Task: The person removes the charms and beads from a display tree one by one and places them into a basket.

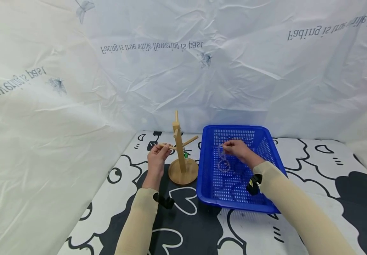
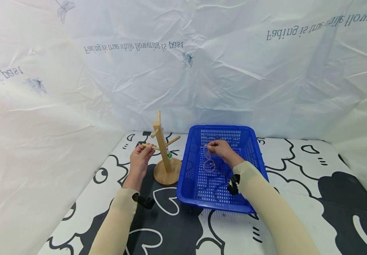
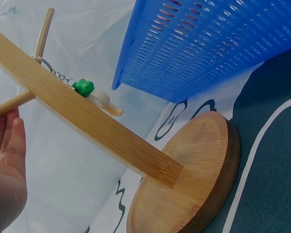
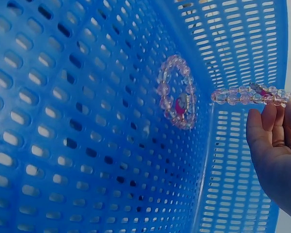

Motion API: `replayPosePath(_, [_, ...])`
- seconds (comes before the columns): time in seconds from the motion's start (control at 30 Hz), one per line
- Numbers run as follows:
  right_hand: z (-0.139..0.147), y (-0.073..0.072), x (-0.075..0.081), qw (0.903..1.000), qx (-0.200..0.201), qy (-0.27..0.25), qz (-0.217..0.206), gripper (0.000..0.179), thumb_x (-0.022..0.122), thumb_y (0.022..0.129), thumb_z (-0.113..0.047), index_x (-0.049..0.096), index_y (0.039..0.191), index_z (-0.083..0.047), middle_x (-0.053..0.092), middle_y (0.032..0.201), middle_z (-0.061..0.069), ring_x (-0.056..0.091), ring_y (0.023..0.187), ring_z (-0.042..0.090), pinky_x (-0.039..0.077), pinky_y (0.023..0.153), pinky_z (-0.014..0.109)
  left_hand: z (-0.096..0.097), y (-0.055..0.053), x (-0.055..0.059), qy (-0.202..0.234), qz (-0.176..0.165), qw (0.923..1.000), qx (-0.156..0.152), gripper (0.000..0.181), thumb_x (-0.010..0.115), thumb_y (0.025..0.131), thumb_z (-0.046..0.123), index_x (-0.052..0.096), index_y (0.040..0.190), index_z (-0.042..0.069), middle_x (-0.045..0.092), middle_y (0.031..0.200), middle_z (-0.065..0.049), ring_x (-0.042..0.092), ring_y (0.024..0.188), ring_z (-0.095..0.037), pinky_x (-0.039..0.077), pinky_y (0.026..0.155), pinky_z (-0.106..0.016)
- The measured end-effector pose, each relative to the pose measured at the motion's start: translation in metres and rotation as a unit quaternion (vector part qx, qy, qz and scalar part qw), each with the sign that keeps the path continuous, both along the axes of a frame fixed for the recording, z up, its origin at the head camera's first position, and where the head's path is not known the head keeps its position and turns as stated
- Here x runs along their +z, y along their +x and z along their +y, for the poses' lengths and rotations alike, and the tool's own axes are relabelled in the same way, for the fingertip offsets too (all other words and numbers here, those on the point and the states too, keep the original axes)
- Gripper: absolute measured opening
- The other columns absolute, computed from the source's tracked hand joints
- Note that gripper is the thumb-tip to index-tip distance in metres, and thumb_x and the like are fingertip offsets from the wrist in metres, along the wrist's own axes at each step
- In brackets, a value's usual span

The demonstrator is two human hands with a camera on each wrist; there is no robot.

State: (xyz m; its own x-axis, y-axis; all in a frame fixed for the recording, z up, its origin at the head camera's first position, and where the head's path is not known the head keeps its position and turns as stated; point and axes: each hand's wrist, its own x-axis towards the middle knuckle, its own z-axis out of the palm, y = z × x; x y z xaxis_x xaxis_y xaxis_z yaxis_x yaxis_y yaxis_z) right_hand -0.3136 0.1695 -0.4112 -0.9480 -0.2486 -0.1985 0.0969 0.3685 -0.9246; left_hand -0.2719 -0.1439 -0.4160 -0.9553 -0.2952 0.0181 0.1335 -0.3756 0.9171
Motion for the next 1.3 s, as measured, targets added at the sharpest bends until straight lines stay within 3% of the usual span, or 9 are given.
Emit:
replayPosePath(0.17, [0.003,0.0,0.0,1.0,-0.001,0.005,-0.007,0.041,0.043,0.111,-0.011,0.046,0.144,0.013,0.052,0.138,0.029,0.05,0.135,0.044,0.045,0.121,0.051,0.0,0.002,-0.001,-0.005,0.0,1.0,0.006,0.004,0.07,0.095,0.003,0.067,0.097,0.003,0.072,0.087,0.006,0.074,0.083,-0.005,0.063,0.078,-0.016])
replayPosePath(0.4, [0.005,-0.002,-0.006,0.9999,-0.002,0.001,-0.015,0.041,0.042,0.111,-0.011,0.045,0.144,0.012,0.049,0.142,0.032,0.049,0.136,0.045,0.044,0.121,0.053,0.002,0.007,-0.001,-0.009,-0.003,0.9999,0.008,0.012,0.068,0.097,0.003,0.067,0.088,0.012,0.073,0.086,0.006,0.073,0.083,-0.004,0.063,0.078,-0.016])
replayPosePath(1.0, [0.022,-0.004,-0.017,0.9998,-0.004,0.016,-0.007,0.042,0.04,0.111,-0.008,0.042,0.145,0.016,0.045,0.145,0.036,0.048,0.137,0.047,0.045,0.12,0.053,0.005,0.017,-0.001,-0.019,-0.003,0.9997,0.018,0.001,0.067,0.098,0.004,0.068,0.098,0.005,0.072,0.088,0.007,0.073,0.086,-0.004,0.063,0.08,-0.016])
replayPosePath(1.13, [0.025,-0.004,-0.019,0.9997,-0.006,0.024,-0.003,0.041,0.041,0.111,-0.01,0.044,0.143,0.016,0.048,0.142,0.034,0.05,0.134,0.045,0.046,0.118,0.054,0.005,0.017,-0.002,-0.017,-0.006,0.9997,0.018,0.006,0.066,0.098,0.002,0.068,0.096,0.007,0.072,0.088,0.007,0.073,0.085,-0.004,0.063,0.079,-0.015])
replayPosePath(1.3, [0.031,-0.004,-0.022,0.9995,-0.005,0.031,-0.002,0.041,0.043,0.111,-0.011,0.046,0.142,0.014,0.047,0.143,0.034,0.049,0.136,0.046,0.046,0.118,0.054,0.005,0.017,-0.002,-0.017,-0.006,0.9997,0.015,0.002,0.068,0.097,0.005,0.067,0.099,0.003,0.072,0.088,0.006,0.073,0.085,-0.004,0.063,0.079,-0.016])
